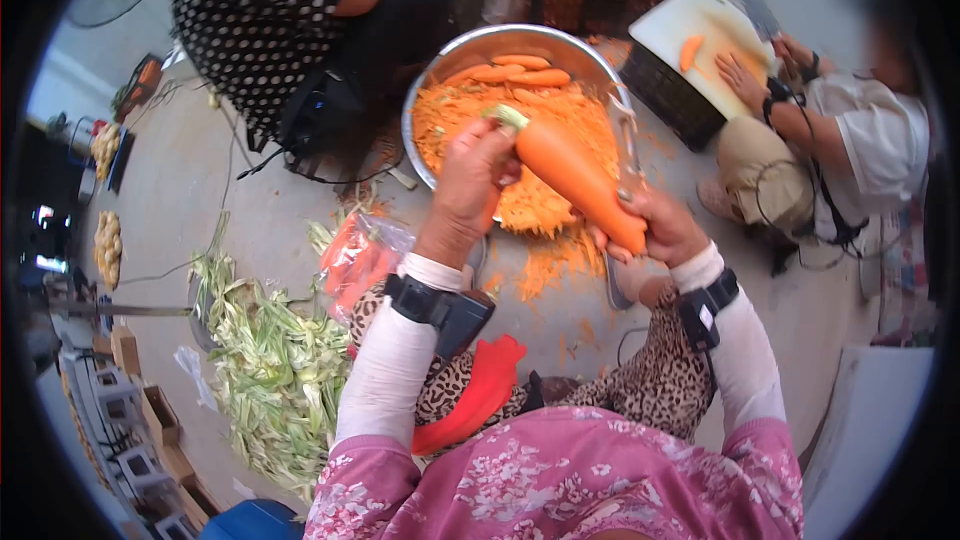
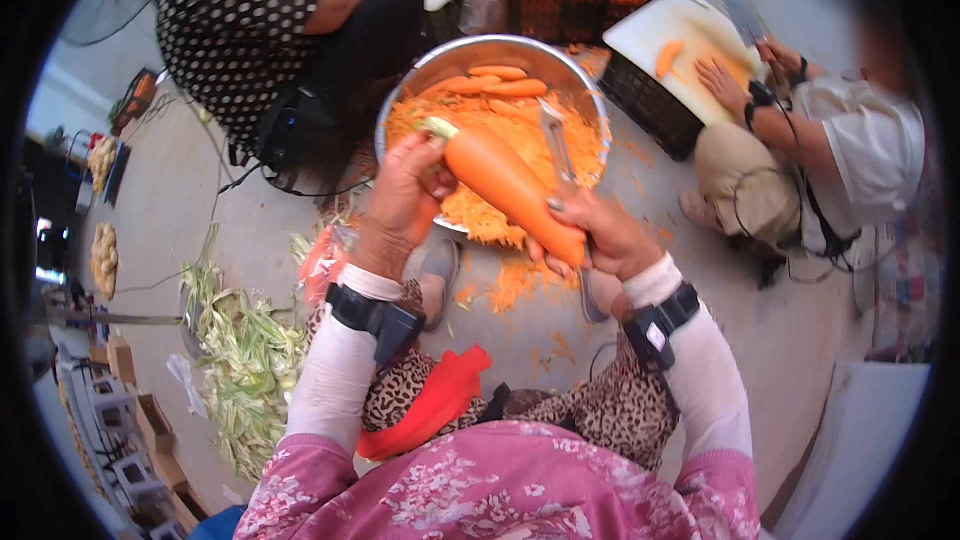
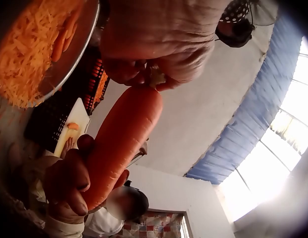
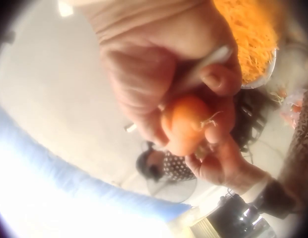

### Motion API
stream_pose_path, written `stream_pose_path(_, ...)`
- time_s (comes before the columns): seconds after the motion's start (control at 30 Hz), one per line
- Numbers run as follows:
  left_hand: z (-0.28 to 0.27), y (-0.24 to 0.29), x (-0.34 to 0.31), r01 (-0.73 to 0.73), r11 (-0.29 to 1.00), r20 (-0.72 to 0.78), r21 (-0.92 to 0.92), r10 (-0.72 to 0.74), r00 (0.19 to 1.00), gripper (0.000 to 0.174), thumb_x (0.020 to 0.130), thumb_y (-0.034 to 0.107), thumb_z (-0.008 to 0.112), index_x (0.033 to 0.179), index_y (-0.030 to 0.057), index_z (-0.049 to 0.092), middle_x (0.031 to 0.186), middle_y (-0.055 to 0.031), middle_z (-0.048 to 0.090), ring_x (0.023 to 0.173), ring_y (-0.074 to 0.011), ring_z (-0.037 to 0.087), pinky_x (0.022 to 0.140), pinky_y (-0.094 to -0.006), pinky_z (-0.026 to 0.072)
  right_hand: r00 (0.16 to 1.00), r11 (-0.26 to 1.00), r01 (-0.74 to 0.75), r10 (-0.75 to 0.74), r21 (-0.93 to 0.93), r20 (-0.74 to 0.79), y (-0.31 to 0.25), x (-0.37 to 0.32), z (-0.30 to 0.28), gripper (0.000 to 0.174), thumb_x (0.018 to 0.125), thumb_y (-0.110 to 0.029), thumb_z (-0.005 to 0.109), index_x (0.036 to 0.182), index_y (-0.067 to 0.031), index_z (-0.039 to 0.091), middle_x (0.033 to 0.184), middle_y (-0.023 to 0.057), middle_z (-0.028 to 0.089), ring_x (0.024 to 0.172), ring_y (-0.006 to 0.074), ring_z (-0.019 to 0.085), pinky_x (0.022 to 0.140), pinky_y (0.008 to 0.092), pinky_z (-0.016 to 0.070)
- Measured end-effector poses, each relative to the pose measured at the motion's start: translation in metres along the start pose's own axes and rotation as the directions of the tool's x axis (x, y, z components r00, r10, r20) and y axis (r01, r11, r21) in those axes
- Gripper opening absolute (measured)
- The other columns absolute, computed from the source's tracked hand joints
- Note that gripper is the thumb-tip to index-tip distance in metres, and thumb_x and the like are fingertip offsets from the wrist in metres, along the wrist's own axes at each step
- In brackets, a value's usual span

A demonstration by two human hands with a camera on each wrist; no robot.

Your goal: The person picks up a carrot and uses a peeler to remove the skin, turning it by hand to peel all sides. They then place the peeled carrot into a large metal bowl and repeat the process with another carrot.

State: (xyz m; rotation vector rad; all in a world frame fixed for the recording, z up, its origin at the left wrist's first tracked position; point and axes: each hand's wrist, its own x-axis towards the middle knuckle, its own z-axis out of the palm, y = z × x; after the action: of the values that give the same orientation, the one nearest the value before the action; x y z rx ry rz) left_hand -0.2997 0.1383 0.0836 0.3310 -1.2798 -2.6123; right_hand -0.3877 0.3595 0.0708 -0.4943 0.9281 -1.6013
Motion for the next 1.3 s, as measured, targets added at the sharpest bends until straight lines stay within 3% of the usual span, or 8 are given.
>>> stream_pose_path(0.23,-0.002,-0.006,0.004,-0.053,0.996,0.027,0.071,0.051,0.998,0.016,0.089,0.014,0.057,0.102,0.0047,0.057,0.079,0.0032,0.056,0.060,-0.0017,0.045,0.050,-0.0154,0.0343,0.995,0.946,-0.019,-0.015,-0.323,-0.101,-0.003,0.000,0.017,0.074,0.073,-0.046,0.076,0.117,0.0027,0.044,0.082,0.0138,0.064,0.058,0.0145,0.061,0.048,0.0217,0.0458)
stream_pose_path(0.3,-0.003,-0.006,0.004,-0.060,0.992,-0.015,0.114,0.062,0.998,0.017,0.089,0.014,0.058,0.102,0.0039,0.057,0.078,0.0032,0.055,0.060,-0.0015,0.045,0.050,-0.0156,0.0344,0.944,0.832,-0.123,-0.071,-0.541,-0.324,-0.006,0.001,0.024,0.081,0.063,-0.041,0.085,0.119,0.0013,0.044,0.086,0.0106,0.062,0.063,0.0114,0.060,0.049,0.0204,0.0441)
stream_pose_path(0.43,-0.005,-0.006,0.003,-0.053,0.993,-0.031,0.104,0.056,0.998,0.013,0.088,0.012,0.059,0.099,0.0040,0.058,0.077,0.0029,0.055,0.059,-0.0016,0.044,0.051,-0.0159,0.0348,0.877,0.658,0.041,-0.384,-0.752,-0.287,0.013,0.010,0.011,0.067,0.065,-0.017,0.085,0.118,-0.0029,0.046,0.086,0.0021,0.055,0.060,0.0048,0.051,0.047,0.0197,0.0408)
stream_pose_path(0.57,-0.002,-0.005,0.001,-0.033,0.989,-0.021,0.144,0.036,0.999,0.009,0.087,0.010,0.057,0.094,0.0054,0.059,0.075,0.0029,0.056,0.058,-0.0017,0.045,0.050,-0.0156,0.0353,0.887,0.692,-0.162,-0.210,-0.704,-0.411,-0.004,0.002,0.022,0.058,0.069,-0.012,0.080,0.117,-0.0030,0.048,0.087,0.0006,0.054,0.059,0.0045,0.050,0.047,0.0193,0.0406)
stream_pose_path(0.67,0.000,-0.001,0.001,-0.021,0.981,-0.055,0.195,0.032,0.998,0.007,0.086,0.009,0.057,0.091,0.0060,0.059,0.075,0.0030,0.057,0.058,-0.0016,0.046,0.050,-0.0155,0.0355,0.885,0.711,-0.017,-0.316,-0.703,-0.341,0.002,0.002,0.016,0.055,0.071,-0.010,0.078,0.117,-0.0024,0.049,0.088,0.0022,0.056,0.059,0.0051,0.052,0.046,0.0185,0.0403)
stream_pose_path(0.93,-0.003,-0.003,0.000,-0.009,0.982,-0.035,0.188,0.016,0.999,0.010,0.084,0.004,0.056,0.094,0.0038,0.060,0.074,0.0031,0.055,0.056,-0.0021,0.043,0.048,-0.0172,0.0326,0.919,0.810,-0.047,-0.194,-0.584,-0.344,-0.013,-0.009,0.025,0.057,0.071,-0.013,0.077,0.119,-0.0004,0.048,0.086,0.0072,0.062,0.063,0.0105,0.061,0.046,0.0202,0.0427)
stream_pose_path(1.1,0.002,0.002,-0.004,-0.022,0.985,0.018,0.170,0.019,1.000,0.014,0.086,0.004,0.055,0.098,0.0011,0.059,0.075,0.0019,0.055,0.056,-0.0035,0.043,0.050,-0.0178,0.0329,0.964,0.930,0.076,-0.160,-0.361,-0.210,-0.016,-0.015,0.022,0.067,0.069,-0.036,0.071,0.115,0.0078,0.050,0.081,0.0131,0.064,0.053,0.0143,0.059,0.048,0.0241,0.0459)
stream_pose_path(1.3,0.000,0.003,-0.003,-0.011,0.964,0.068,0.265,-0.008,0.998,0.013,0.086,0.007,0.057,0.097,0.0010,0.061,0.073,0.0027,0.054,0.057,-0.0025,0.042,0.050,-0.0177,0.0313,0.978,0.986,0.116,-0.134,-0.120,-0.159,-0.011,-0.020,0.016,0.070,0.068,-0.041,0.069,0.114,0.0090,0.051,0.080,0.0182,0.064,0.049,0.0151,0.056,0.046,0.0231,0.0456)
